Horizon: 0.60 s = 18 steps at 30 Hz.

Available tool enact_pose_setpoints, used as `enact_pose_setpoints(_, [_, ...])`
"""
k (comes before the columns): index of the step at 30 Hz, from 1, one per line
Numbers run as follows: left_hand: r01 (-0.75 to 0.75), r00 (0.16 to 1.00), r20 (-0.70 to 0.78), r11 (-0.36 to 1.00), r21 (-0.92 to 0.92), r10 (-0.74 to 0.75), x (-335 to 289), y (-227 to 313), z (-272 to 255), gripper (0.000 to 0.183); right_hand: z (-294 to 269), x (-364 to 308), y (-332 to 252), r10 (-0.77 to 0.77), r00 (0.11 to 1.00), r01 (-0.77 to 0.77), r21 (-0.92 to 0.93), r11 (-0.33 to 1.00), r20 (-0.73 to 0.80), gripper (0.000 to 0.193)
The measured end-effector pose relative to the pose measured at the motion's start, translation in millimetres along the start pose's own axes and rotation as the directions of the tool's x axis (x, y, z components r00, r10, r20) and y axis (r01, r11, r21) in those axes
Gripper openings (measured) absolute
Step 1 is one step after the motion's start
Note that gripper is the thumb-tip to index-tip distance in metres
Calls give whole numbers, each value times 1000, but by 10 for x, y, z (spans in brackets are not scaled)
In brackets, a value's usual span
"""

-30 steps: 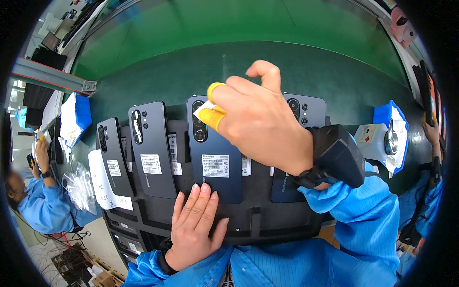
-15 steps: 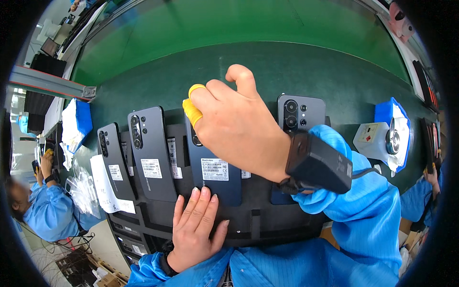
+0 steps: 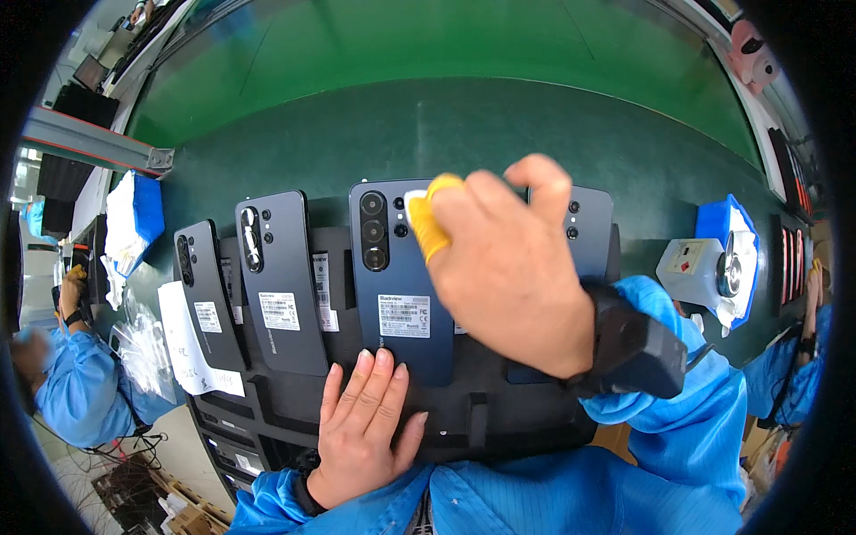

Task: Cleaning and inspecting the camera modules and backplates of smartphones on an assembly line.

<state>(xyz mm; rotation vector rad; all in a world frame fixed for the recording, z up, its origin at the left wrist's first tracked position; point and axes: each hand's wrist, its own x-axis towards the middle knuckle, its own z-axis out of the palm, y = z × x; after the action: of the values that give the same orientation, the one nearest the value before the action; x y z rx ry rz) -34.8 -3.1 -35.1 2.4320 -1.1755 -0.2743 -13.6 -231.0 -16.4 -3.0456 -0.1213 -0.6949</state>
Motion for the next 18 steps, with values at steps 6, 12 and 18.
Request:
enact_pose_setpoints(6, [-15,1000,-8,1000,-6,15,3,-7,2,53,54,0,-19,-89,996,91,65,994,-26,17])
enact_pose_setpoints(12, [-21,1000,-16,1000,-13,21,-7,-6,5,53,60,88,119,-39,997,37,-31,999,-72,11])
enact_pose_setpoints(18, [-24,999,-28,1000,-19,23,-1,-1,11,53,142,25,-87,-135,985,152,163,975,-110,12])
